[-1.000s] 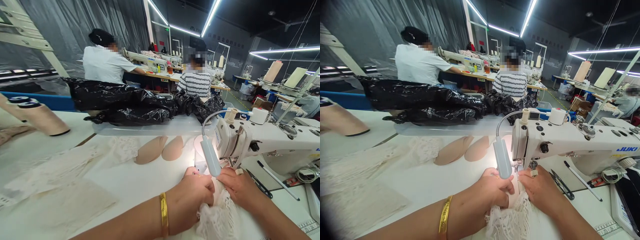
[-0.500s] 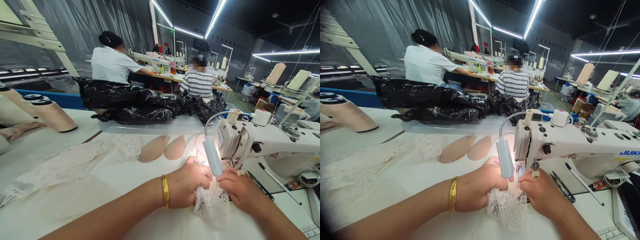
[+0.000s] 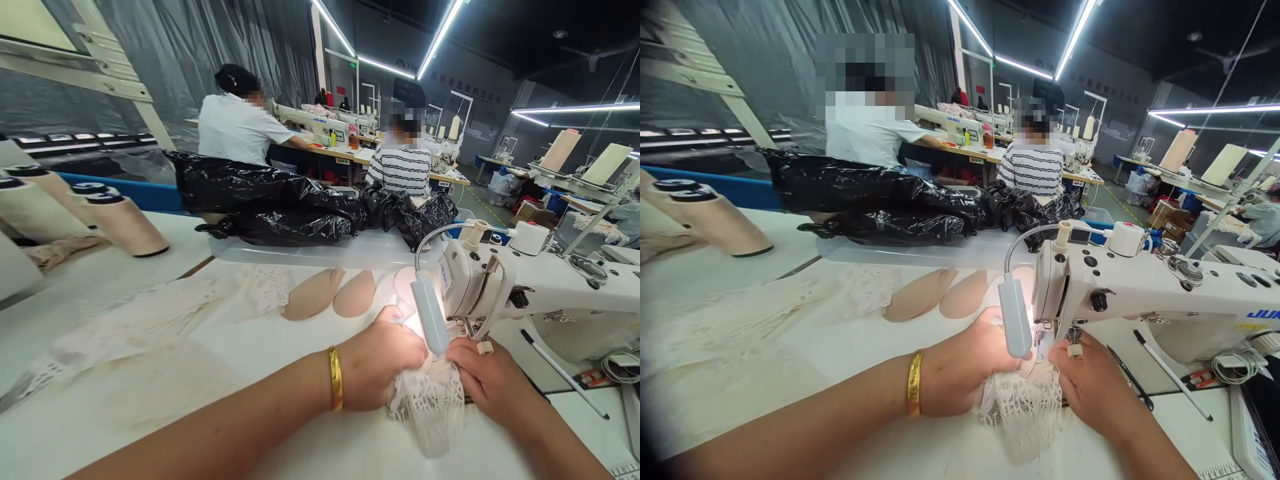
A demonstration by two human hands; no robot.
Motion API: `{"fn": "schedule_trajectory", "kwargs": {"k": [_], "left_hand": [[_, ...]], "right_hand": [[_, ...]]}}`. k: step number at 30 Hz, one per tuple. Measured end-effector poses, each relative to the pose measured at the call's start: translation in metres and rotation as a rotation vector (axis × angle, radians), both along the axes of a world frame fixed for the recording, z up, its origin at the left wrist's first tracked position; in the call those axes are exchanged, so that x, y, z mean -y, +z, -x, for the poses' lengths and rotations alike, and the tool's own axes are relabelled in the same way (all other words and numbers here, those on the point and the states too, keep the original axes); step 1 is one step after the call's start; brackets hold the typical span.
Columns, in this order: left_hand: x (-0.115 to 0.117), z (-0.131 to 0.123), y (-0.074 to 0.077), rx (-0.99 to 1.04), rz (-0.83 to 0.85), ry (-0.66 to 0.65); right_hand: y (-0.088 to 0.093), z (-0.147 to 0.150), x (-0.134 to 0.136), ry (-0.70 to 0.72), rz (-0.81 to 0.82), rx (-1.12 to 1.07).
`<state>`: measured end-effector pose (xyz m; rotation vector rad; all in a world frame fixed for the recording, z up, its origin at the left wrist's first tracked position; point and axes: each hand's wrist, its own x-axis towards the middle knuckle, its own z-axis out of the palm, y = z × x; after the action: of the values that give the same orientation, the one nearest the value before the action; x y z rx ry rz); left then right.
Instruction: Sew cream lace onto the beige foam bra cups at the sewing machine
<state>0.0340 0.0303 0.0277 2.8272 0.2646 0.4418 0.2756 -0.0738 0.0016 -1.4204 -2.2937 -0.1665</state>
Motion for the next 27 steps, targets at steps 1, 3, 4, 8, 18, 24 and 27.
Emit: {"fn": "schedule_trajectory", "kwargs": {"k": [1, 3, 4, 8, 18, 24, 27], "left_hand": [[-0.002, 0.0, -0.001, 0.001, 0.001, -0.006], [-0.006, -0.002, -0.002, 0.005, 0.003, -0.011], [-0.008, -0.002, -0.003, 0.005, 0.002, -0.006], [-0.011, -0.004, -0.005, -0.005, 0.004, 0.013], [-0.004, -0.003, -0.006, 0.045, 0.03, 0.029], [-0.004, 0.004, -0.003, -0.024, -0.004, 0.035], [0.0, 0.008, 0.0, -0.093, -0.054, 0.119]], "right_hand": [[0.001, -0.001, 0.0, -0.019, -0.011, -0.004], [0.003, -0.002, -0.001, -0.04, -0.028, -0.031], [0.004, -0.002, -0.001, -0.048, -0.029, -0.054], [0.003, -0.003, -0.004, -0.088, 0.02, -0.135], [0.001, -0.003, -0.003, -0.084, 0.003, -0.178], [0.003, 0.002, -0.001, -0.017, -0.07, -0.121], [0.007, 0.009, 0.003, 0.074, -0.044, -0.07]]}}
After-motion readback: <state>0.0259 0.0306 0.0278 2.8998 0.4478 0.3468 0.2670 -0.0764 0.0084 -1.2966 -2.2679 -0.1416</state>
